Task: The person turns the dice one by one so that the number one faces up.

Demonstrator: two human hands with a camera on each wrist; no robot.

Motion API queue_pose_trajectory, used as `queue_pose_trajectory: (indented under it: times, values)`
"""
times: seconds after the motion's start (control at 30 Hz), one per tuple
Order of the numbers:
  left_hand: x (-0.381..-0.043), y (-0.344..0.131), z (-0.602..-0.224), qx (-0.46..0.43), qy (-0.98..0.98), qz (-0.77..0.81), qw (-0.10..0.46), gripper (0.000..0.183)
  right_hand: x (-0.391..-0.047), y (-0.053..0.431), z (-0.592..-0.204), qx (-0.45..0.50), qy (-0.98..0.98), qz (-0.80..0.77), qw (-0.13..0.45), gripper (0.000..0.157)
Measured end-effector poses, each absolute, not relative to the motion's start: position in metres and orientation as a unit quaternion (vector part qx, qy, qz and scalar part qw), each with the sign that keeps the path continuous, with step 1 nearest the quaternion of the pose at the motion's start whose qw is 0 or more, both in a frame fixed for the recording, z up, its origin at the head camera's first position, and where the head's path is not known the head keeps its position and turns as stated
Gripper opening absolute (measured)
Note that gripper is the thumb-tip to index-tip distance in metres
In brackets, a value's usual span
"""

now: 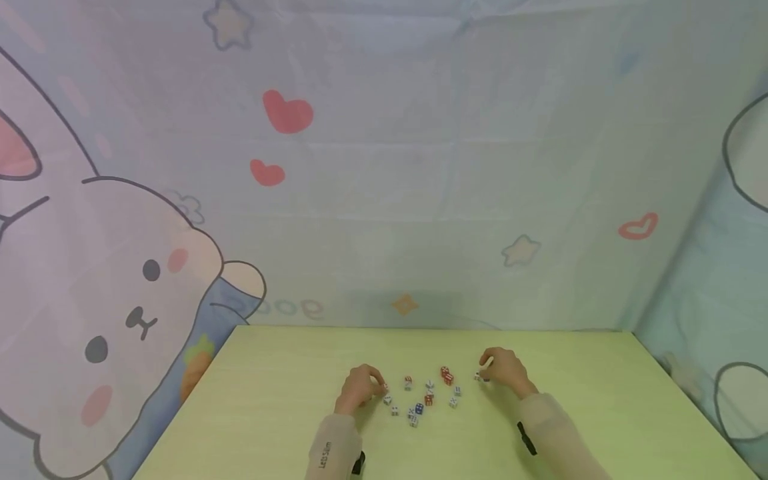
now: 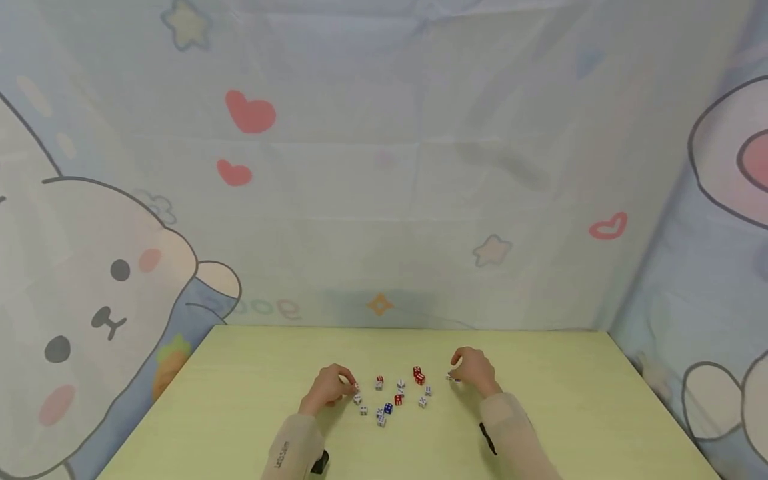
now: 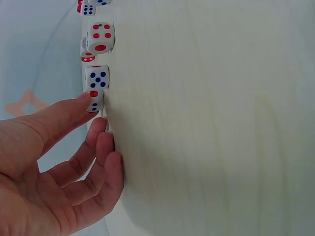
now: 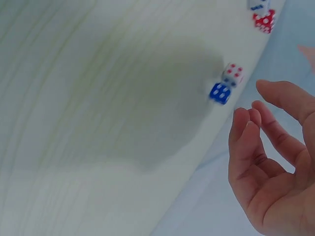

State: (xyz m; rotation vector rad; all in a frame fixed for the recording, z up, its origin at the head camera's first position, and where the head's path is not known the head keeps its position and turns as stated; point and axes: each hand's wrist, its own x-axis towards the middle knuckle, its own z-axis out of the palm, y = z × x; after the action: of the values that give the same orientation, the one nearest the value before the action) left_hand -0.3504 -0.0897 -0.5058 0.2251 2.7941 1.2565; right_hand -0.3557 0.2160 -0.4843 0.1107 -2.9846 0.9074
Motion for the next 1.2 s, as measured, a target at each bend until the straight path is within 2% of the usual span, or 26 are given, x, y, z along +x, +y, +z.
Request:
queue_pose_trajectory:
  times: [0.43,1.2]
  values:
    - [-0.349,-0.089,-0.509,0.058,0.911,0.406,0.046,0.008,-0.356,0.175,-0.494,0.031,-0.942,0.335,-0.004,0.018]
    - [-0.350,-0.091,-0.507,0.056,0.914,0.401,0.031,0.007,-0.352,0.161,-0.496,0.029,-0.952,0.305,0.011,0.017]
